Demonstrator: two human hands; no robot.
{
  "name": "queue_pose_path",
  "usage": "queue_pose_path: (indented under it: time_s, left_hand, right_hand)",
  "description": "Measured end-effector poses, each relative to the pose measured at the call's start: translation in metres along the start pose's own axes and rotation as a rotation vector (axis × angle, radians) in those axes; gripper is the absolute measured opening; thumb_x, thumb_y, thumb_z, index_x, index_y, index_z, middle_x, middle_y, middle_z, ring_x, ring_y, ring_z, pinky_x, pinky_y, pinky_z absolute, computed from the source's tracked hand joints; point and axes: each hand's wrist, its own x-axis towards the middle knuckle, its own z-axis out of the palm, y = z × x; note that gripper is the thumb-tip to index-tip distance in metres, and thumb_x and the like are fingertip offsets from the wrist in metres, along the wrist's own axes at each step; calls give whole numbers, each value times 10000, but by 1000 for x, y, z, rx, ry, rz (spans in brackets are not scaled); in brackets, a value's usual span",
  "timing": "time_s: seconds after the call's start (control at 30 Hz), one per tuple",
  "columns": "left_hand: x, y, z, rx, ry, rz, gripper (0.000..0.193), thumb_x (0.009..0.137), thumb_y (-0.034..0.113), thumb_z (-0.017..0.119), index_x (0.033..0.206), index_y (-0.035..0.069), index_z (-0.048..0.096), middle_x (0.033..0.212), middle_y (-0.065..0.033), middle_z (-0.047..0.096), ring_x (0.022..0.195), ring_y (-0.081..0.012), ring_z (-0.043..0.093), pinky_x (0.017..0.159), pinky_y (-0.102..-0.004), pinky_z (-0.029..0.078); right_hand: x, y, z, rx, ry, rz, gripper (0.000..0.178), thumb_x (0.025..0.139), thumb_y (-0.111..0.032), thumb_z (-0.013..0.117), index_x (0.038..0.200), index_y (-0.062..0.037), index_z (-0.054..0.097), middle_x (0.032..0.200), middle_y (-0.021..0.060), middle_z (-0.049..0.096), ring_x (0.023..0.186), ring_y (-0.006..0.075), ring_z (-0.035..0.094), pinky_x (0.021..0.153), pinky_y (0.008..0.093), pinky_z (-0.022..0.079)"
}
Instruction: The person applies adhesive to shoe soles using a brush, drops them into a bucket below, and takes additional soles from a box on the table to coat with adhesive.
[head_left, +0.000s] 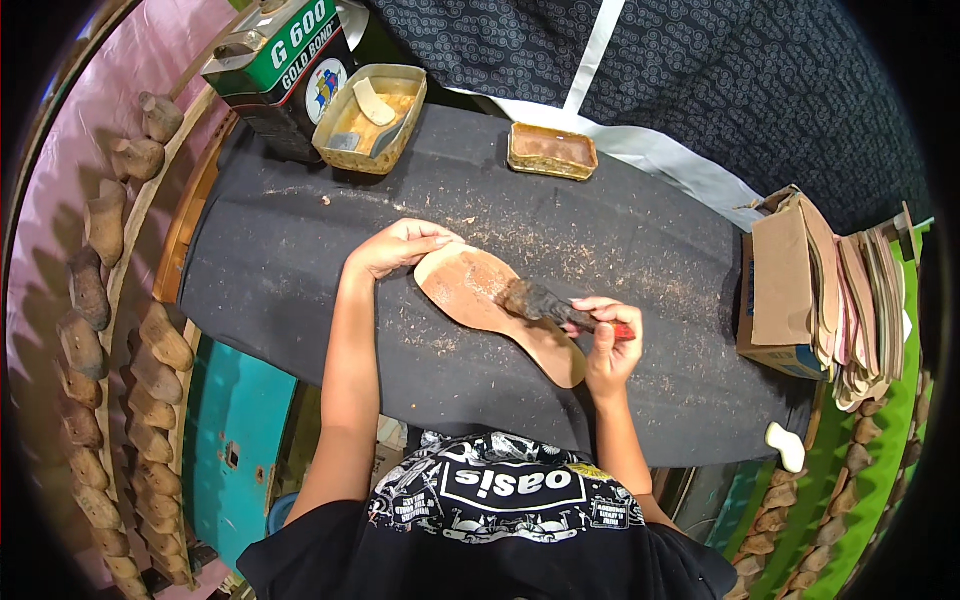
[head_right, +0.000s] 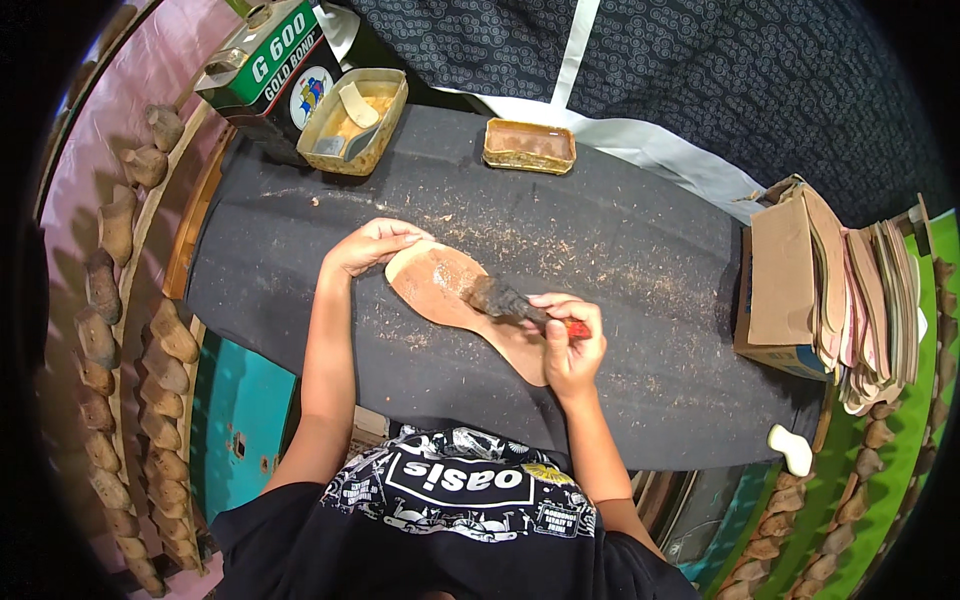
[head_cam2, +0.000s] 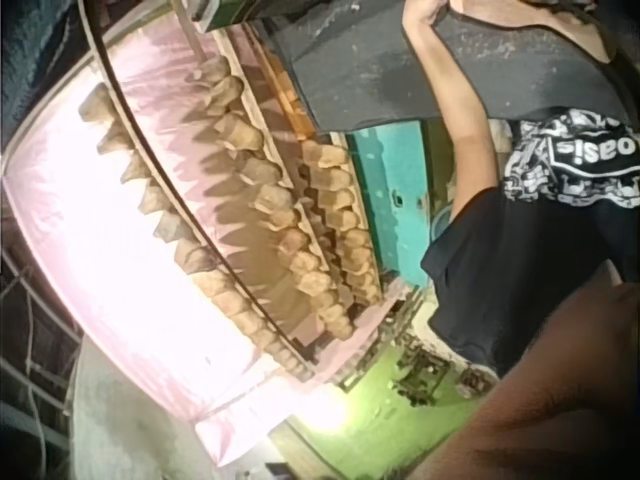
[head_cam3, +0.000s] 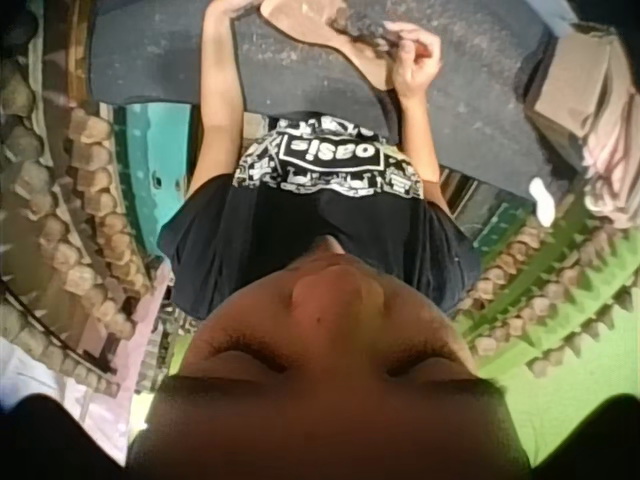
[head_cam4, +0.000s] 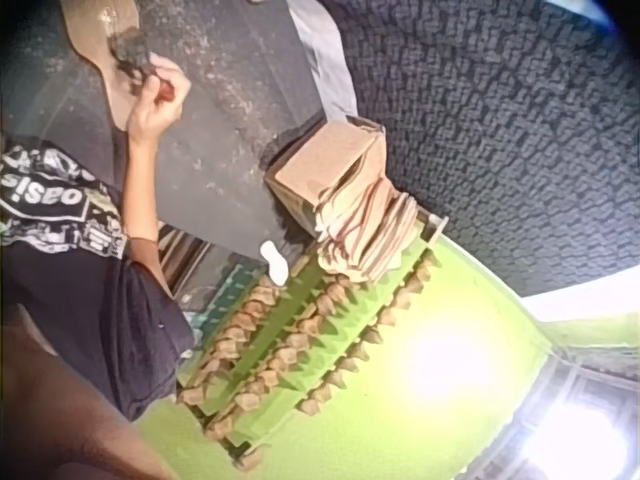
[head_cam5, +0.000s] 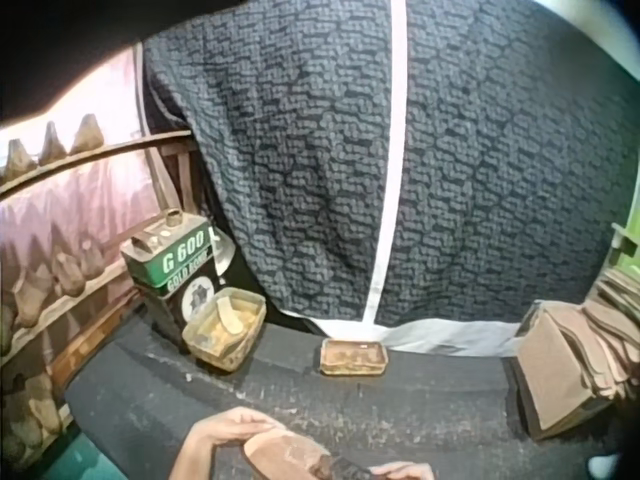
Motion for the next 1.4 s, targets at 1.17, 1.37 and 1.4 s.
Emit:
queue_pose_path:
  time_s: [1.17,1.37,1.4]
  left_hand:
    - [-1,7,5,60,3,-14,266,823,149,495,1009,-36,534,949,-75,581,849,-108,549,761,-220,425]
    - [0,5,5,70,15,-4,262,822,143,490,1005,-40,532,929,-80,585,823,-105,559,731,-213,440]
    - [0,4,4,69,15,-4,262,822,143,490,1005,-40,532,929,-80,585,823,-105,559,731,-213,440]
  right_hand:
    - [4,-11,-32,-113,291,-68,268,841,-253,455,721,-16,418,655,137,551,551,137,539,464,210,427]
    - [-6,-4,-37,-180,201,-30,220,839,-224,469,734,-35,426,680,131,568,520,94,504,431,179,393]
    - [-7,-8,-39,-164,194,-21,212,838,-216,461,719,-45,424,674,126,570,476,71,462,420,180,371]
